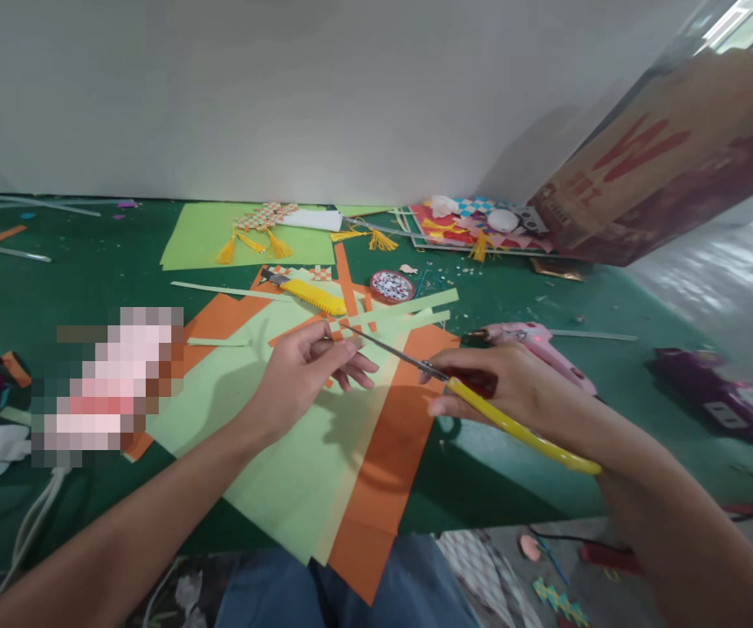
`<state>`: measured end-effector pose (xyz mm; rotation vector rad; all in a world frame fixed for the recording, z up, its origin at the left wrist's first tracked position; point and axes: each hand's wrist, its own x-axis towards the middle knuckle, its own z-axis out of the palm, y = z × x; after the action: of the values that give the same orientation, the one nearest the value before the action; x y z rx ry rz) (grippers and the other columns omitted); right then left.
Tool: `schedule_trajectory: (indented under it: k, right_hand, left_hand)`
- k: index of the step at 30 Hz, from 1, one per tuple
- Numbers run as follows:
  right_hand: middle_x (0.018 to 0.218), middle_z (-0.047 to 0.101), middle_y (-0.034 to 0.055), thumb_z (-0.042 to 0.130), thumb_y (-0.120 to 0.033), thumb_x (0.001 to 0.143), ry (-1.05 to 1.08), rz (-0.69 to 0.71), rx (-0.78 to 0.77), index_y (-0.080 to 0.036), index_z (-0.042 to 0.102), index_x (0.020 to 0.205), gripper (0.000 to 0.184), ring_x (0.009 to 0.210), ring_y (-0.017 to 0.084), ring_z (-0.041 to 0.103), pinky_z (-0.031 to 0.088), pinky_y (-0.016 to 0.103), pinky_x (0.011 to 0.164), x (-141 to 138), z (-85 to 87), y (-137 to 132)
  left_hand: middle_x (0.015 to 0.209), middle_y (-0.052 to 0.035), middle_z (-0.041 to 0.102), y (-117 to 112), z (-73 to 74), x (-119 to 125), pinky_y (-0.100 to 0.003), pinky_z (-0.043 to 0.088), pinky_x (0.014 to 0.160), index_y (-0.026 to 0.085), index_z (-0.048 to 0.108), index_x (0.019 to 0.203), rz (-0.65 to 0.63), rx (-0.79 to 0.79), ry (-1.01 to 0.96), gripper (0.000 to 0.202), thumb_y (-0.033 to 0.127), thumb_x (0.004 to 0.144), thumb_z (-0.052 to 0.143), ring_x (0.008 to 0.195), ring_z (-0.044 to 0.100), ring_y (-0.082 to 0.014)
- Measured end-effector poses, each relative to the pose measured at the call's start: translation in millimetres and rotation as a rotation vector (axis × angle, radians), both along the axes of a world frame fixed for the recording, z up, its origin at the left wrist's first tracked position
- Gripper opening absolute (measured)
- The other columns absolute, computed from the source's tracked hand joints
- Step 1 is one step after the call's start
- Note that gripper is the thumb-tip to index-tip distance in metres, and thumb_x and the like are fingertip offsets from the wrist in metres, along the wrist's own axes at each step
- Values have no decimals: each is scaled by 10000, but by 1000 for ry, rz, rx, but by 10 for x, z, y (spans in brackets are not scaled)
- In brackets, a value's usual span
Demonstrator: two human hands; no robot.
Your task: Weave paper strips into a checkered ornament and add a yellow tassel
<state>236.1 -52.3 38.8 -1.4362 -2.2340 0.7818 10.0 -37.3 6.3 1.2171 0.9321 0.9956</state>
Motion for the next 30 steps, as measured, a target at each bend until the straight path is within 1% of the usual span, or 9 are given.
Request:
schedule_trajectory:
  k: [7, 12, 14, 16, 20, 22, 24, 26, 30]
  right_hand:
    - [511, 547, -7, 625, -645, 699, -27, -10, -12, -248, 693, 774, 410, 456, 149, 454, 320, 284, 447, -18, 13, -14]
    - [683, 647, 17, 608, -687, 681, -37, 35, -17, -236, 672, 875, 495, 561, 171, 559, 407, 289, 530, 107, -89, 23]
    - [732, 655, 21, 621, -690, 666, -42, 40, -43, -231, 659, 925, 528, 611, 180, 587, 430, 290, 558, 190, -139, 35]
    - [718, 634, 17, 636, -666, 667, -15, 10, -93, -216, 644, 951, 532, 593, 166, 575, 421, 277, 527, 238, -163, 28]
    - [543, 508, -46, 560, -571, 783, 263, -156, -353, -204, 568, 955, 406, 391, 85, 413, 324, 229, 368, 129, -138, -21]
    - [523, 502, -60, 602, -520, 766, 504, -212, -434, -213, 520, 938, 361, 385, 84, 429, 349, 217, 362, -7, -130, -17]
    - [561, 542, -60, 703, -441, 690, 703, -226, -496, -223, 502, 949, 394, 422, 90, 478, 388, 214, 387, -152, -148, 30]
    - [604, 555, -65, 766, -383, 621, 849, -228, -549, -221, 515, 944, 440, 429, 72, 469, 391, 208, 398, -278, -191, 107]
    - [679, 558, -52, 779, -318, 620, 1010, -167, -604, -212, 541, 837, 339, 494, 66, 472, 420, 224, 452, -450, -299, 248]
  left_hand:
    - [726, -51, 734, 4, 4, 7, -233, 484, 546, 159, 593, 771, 2, -5, -1, 213, 362, 817, 640, 594, 678, -145]
    - [728, -43, 730, 13, 3, -1, -209, 482, 538, 154, 579, 764, 36, 12, -56, 204, 340, 824, 638, 596, 675, -125]
    - [746, -45, 734, 22, -5, -10, -206, 482, 531, 156, 563, 767, 70, 24, -82, 213, 347, 832, 629, 603, 677, -124]
    - [747, -39, 735, 31, -11, -16, -205, 479, 515, 166, 528, 770, 97, 27, -108, 219, 351, 834, 625, 594, 676, -125]
    - [736, -5, 736, 28, -9, -7, -195, 468, 500, 195, 456, 820, 82, 18, -119, 207, 322, 840, 617, 579, 678, -120]
    - [743, -1, 739, 16, -4, 7, -195, 467, 509, 203, 427, 831, 53, 12, -104, 203, 309, 852, 598, 582, 682, -118]
    - [747, -1, 743, 4, -3, 21, -199, 466, 517, 211, 397, 841, 25, -2, -95, 215, 302, 855, 590, 579, 683, -120]
    - [742, -5, 746, -1, -7, 30, -206, 467, 528, 218, 367, 851, -10, -19, -92, 238, 306, 854, 588, 582, 685, -127]
    - [711, -19, 741, 3, -19, 33, -214, 465, 541, 221, 340, 853, -108, -42, -75, 267, 351, 858, 573, 586, 688, -140]
